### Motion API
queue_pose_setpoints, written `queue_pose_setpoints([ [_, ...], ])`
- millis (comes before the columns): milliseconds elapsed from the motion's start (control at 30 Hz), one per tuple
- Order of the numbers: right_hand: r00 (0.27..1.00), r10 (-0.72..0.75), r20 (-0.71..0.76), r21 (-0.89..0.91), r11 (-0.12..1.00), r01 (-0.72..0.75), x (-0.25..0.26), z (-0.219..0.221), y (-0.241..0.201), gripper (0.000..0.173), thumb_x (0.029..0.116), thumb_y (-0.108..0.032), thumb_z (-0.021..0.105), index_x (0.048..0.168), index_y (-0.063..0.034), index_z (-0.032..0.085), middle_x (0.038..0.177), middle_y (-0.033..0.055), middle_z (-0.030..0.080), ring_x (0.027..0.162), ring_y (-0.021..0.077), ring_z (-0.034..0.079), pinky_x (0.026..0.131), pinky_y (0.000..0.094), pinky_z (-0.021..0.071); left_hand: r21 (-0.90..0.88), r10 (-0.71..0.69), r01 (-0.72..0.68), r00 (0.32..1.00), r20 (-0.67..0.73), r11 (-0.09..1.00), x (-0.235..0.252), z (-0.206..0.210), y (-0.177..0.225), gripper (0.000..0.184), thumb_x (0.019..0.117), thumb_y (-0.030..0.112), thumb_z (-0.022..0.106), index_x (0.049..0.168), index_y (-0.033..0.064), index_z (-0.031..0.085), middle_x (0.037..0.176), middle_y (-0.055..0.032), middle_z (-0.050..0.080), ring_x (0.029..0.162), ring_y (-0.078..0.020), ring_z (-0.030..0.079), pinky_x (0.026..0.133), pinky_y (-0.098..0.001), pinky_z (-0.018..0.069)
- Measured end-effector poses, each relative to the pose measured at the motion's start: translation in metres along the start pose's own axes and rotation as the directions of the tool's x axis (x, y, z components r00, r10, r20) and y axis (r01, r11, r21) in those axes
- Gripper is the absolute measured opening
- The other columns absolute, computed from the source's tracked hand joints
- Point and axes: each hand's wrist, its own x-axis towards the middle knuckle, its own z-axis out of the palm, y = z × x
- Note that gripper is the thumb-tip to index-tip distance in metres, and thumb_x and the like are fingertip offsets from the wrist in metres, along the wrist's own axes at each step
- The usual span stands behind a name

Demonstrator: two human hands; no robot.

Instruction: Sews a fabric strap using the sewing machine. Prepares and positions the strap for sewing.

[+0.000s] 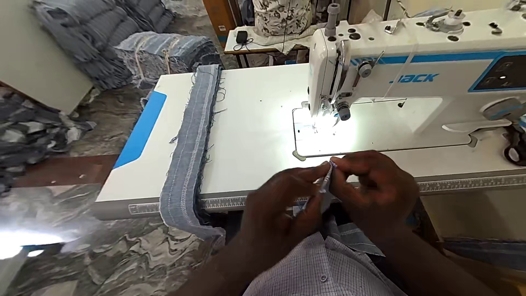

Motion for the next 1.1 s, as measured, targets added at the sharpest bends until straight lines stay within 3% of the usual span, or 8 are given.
queue_pose_setpoints([
  [100,0.971,-0.204,0.129,-0.035,0.977,0.210,0.006,-0.007,0.012,0.016,0.0884,-0.006,0.073,0.101,0.0027,0.077,0.099,0.0080,0.072,0.089,0.0092,0.068,0.077,0.0223,0.0599,0.033,0.032,-0.031,0.999,-0.023,0.999,-0.006,0.002,-0.001,0.013,0.0923,0.004,0.070,0.105,0.0018,0.071,0.129,-0.0123,0.070,0.119,-0.0255,0.068,0.098,-0.0396,0.0611],
  [200,0.951,0.091,0.296,0.364,0.910,-0.200,0.015,-0.012,0.020,0.005,0.0904,-0.004,0.070,0.094,-0.0010,0.072,0.089,0.0033,0.069,0.072,0.0056,0.065,0.062,0.0195,0.0578,-0.206,-0.076,0.073,0.997,-0.009,0.976,-0.009,0.001,-0.003,0.010,0.0945,0.005,0.069,0.105,0.0060,0.067,0.126,-0.0121,0.072,0.113,-0.0265,0.071,0.091,-0.0377,0.0639],
  [300,0.852,0.248,0.461,0.507,0.715,-0.482,0.016,-0.012,0.026,0.016,0.0947,-0.009,0.069,0.108,-0.0005,0.074,0.097,0.0070,0.072,0.082,0.0092,0.068,0.073,0.0244,0.0596,-0.272,-0.148,0.133,0.988,-0.033,0.953,-0.006,0.001,-0.001,0.007,0.0948,0.008,0.069,0.100,0.0094,0.065,0.114,-0.0086,0.075,0.105,-0.0217,0.074,0.085,-0.0333,0.0645],
  [467,0.963,0.154,0.221,0.301,0.929,-0.217,0.016,0.000,0.006,0.005,0.0900,-0.003,0.074,0.093,-0.0014,0.077,0.086,0.0024,0.072,0.069,0.0068,0.068,0.062,0.0219,0.0612,-0.064,0.004,-0.008,0.998,-0.063,0.998,0.002,-0.004,-0.002,0.004,0.0979,0.015,0.065,0.098,0.0108,0.065,0.132,-0.0060,0.064,0.116,-0.0208,0.066,0.092,-0.0356,0.0606],
  [600,0.997,-0.073,-0.020,0.110,0.991,0.075,0.011,0.007,-0.001,0.010,0.0863,-0.004,0.077,0.096,-0.0011,0.074,0.094,0.0035,0.071,0.082,0.0084,0.068,0.068,0.0221,0.0603,0.332,0.260,-0.214,0.961,-0.100,0.919,0.011,-0.004,-0.004,0.003,0.0938,0.010,0.068,0.092,0.0087,0.065,0.117,-0.0055,0.070,0.111,-0.0177,0.064,0.091,-0.0313,0.0548],
  [667,0.992,-0.118,-0.039,0.021,0.993,0.119,0.007,0.008,-0.004,0.013,0.0845,-0.003,0.078,0.097,-0.0005,0.076,0.098,0.0055,0.072,0.083,0.0078,0.068,0.063,0.0179,0.0575,0.314,0.154,-0.114,0.983,-0.105,0.942,0.011,-0.003,-0.005,0.009,0.0935,0.011,0.070,0.101,0.0063,0.072,0.124,-0.0079,0.064,0.116,-0.0174,0.063,0.095,-0.0308,0.0574],
  [800,0.998,-0.054,0.032,0.133,0.990,0.049,0.002,0.005,-0.002,0.012,0.0839,-0.002,0.078,0.096,-0.0012,0.076,0.093,0.0032,0.072,0.080,0.0080,0.069,0.068,0.0215,0.0618,0.176,0.017,0.006,0.992,-0.129,0.984,0.003,0.001,-0.005,0.013,0.0933,0.008,0.071,0.106,0.0061,0.073,0.099,0.0012,0.071,0.090,-0.0077,0.069,0.075,-0.0230,0.0603],
  [1100,0.997,-0.049,0.054,0.131,0.990,0.042,-0.002,0.017,-0.002,0.018,0.0819,0.001,0.079,0.100,0.0007,0.077,0.096,0.0051,0.071,0.083,0.0099,0.069,0.069,0.0221,0.0625,0.008,-0.116,0.121,0.968,-0.224,0.993,0.005,0.003,-0.007,0.008,0.0923,0.008,0.069,0.100,0.0084,0.069,0.086,0.0040,0.072,0.075,-0.0080,0.070,0.068,-0.0241,0.0620],
])
